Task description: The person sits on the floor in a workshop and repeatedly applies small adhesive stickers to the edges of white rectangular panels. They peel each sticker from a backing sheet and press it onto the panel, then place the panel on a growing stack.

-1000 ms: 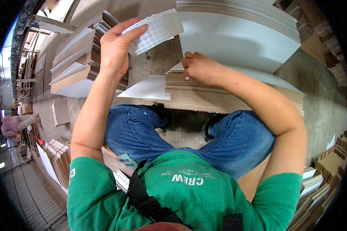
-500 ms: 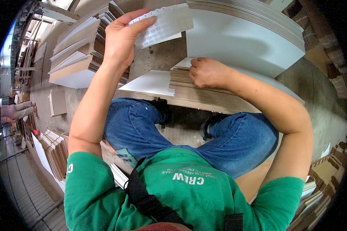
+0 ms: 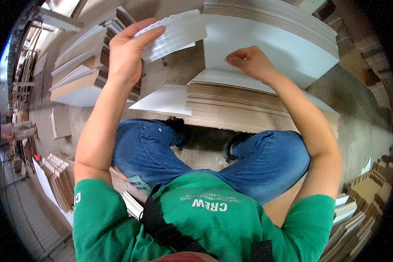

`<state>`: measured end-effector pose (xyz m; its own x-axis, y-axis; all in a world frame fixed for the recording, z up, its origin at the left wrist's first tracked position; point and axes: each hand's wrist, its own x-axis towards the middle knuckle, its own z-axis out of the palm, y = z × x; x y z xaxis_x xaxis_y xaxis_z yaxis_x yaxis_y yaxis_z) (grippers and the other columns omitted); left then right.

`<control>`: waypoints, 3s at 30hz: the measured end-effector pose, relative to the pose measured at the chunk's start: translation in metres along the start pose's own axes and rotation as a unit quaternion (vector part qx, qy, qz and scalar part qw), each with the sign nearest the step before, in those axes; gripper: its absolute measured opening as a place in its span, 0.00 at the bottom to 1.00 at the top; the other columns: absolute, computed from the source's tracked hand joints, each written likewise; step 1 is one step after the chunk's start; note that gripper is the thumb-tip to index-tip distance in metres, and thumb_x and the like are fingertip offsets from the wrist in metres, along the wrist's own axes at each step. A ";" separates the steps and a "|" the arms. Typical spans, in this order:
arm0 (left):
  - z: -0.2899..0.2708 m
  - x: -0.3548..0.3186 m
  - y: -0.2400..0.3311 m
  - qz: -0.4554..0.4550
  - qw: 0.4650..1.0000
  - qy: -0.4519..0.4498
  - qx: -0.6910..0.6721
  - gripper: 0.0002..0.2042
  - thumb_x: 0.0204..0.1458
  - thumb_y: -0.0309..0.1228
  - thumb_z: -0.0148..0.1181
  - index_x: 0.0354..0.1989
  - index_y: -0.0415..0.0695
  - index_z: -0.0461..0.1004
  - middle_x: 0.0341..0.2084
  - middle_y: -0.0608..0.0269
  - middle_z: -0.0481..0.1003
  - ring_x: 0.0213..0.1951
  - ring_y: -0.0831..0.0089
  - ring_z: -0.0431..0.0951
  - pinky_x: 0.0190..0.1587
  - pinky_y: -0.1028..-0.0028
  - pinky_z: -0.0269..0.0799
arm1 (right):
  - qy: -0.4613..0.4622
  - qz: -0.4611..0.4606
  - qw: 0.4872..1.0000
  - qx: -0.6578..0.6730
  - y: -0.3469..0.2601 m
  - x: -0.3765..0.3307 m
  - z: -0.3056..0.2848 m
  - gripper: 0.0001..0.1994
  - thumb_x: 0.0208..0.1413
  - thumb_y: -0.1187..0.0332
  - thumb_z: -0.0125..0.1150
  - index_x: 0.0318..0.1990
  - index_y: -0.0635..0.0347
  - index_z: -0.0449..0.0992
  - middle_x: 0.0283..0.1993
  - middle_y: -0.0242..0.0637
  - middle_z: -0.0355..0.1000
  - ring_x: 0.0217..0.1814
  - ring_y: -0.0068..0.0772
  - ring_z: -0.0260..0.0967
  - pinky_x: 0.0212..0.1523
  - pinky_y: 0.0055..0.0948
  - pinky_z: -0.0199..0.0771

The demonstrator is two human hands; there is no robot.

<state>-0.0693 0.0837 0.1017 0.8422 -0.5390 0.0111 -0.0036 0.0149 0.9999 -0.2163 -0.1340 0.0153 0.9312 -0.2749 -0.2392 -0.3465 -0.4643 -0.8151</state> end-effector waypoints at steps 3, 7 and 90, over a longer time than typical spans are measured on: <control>0.001 0.002 0.000 -0.004 1.000 -0.014 0.006 0.16 0.40 0.24 0.62 0.41 0.33 0.72 0.33 0.58 0.74 0.35 0.75 0.73 0.41 0.80 0.66 | 0.056 0.066 0.989 0.119 0.019 0.006 -0.023 0.11 0.51 0.65 0.56 0.36 0.63 0.76 0.28 0.31 0.70 0.27 0.21 0.62 0.32 0.22 0.65; 0.011 -0.001 0.004 -0.029 0.999 -0.020 0.008 0.16 0.40 0.24 0.62 0.39 0.33 0.73 0.33 0.57 0.74 0.34 0.75 0.72 0.40 0.79 0.65 | 0.100 0.152 0.962 0.205 0.068 0.007 -0.058 0.10 0.49 0.65 0.58 0.32 0.63 0.75 0.28 0.30 0.70 0.26 0.18 0.62 0.29 0.20 0.66; 0.093 0.155 -0.196 -0.069 0.977 0.201 -0.017 0.40 0.30 0.41 0.73 0.49 0.27 0.60 0.44 0.45 0.68 0.46 0.60 0.69 0.49 0.69 0.63 | 0.329 0.089 0.928 -0.150 0.199 -0.019 -0.123 0.18 0.49 0.55 0.58 0.24 0.64 0.74 0.15 0.42 0.64 0.18 0.36 0.60 0.24 0.32 0.63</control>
<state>0.0119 -0.0813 -0.0912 0.9772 -0.1627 -0.1366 0.1380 -0.0025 0.9904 -0.3165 -0.3246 -0.0778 0.6195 -0.7789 0.0973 -0.5964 -0.5476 -0.5868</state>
